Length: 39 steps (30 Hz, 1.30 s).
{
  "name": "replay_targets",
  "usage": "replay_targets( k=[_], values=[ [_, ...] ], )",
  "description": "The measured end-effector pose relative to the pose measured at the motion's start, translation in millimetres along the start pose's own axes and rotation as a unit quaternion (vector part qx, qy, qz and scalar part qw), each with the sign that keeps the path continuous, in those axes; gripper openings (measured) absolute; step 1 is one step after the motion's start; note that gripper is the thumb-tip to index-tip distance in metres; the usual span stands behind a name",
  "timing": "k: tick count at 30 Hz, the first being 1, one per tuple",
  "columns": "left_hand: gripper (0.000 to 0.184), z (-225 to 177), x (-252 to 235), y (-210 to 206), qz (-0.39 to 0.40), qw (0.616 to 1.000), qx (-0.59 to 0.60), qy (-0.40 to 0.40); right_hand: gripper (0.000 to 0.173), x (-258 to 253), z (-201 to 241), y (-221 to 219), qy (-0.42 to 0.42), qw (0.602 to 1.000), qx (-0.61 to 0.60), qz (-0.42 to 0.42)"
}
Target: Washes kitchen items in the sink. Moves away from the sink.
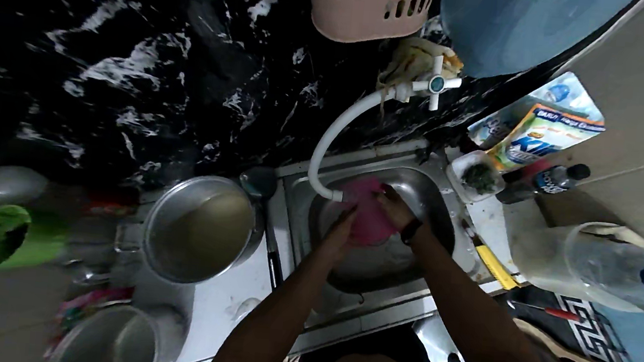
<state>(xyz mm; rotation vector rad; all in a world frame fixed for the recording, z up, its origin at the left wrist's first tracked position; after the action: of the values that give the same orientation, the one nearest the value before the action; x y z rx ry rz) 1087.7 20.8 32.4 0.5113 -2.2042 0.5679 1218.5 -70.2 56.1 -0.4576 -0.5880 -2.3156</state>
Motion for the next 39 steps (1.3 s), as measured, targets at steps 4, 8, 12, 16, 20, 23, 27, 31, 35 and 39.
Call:
replay_targets(
  k=[4,8,12,16,20,23,27,31,35,39],
  values=[
    [0.067,-46.7,6.5,-16.5,0.053,0.958,-0.266,-0.091,0.074,37.2,-17.2,23.6,0.072,0.987,-0.145,0.003],
    [0.11,-64.4,8.6,-21.6,0.032,0.889,-0.4,-0.221,0.105,54.1,-13.7,32.5,0.114,0.987,-0.108,0.016],
    [0.113,-40.1,9.4,-11.7,-0.052,0.876,-0.403,-0.262,0.125,62.3,-2.3,23.2,0.142,0.988,-0.046,-0.035],
    [0.12,-29.1,18.6,-6.5,-0.09,0.873,-0.364,-0.313,0.125,54.3,-13.5,8.7,0.133,0.984,-0.107,-0.049],
    [0.109,-22.7,24.1,10.5,-0.006,0.928,-0.274,-0.251,0.085,50.5,-31.1,-4.9,0.093,0.974,-0.203,0.044],
    [0.098,-15.8,27.0,21.1,0.046,0.964,-0.22,-0.141,0.071,46.8,-38.0,-14.1,0.077,0.955,-0.263,0.115],
    [0.106,-11.9,27.5,28.0,-0.079,0.955,-0.245,-0.146,0.064,40.6,-43.1,-19.5,0.059,0.976,-0.208,0.025],
    [0.119,-3.2,27.0,16.7,-0.069,0.935,-0.278,-0.208,0.099,43.8,-36.2,-25.8,0.067,0.988,-0.142,-0.004],
    [0.097,0.5,18.2,21.5,0.018,0.964,-0.203,-0.173,0.084,42.4,-41.0,-14.6,0.055,0.958,-0.273,0.067],
    [0.062,-15.0,16.4,-6.9,0.035,0.978,-0.179,-0.1,0.059,35.3,-38.0,-0.9,-0.019,0.978,-0.204,-0.027]
  ],
)
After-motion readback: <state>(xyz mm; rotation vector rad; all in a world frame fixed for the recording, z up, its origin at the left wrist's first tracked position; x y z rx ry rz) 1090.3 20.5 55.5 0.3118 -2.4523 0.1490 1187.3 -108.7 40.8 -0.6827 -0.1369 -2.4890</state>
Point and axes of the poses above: each hand's wrist, its own x-axis away from the middle knuckle, its own y-axis out of the back of the hand, z = x × y, the point moved 9 cm from there along -x, towards the middle knuckle, and after that the axes turned 2 degrees about y, right-handed, at the moved point
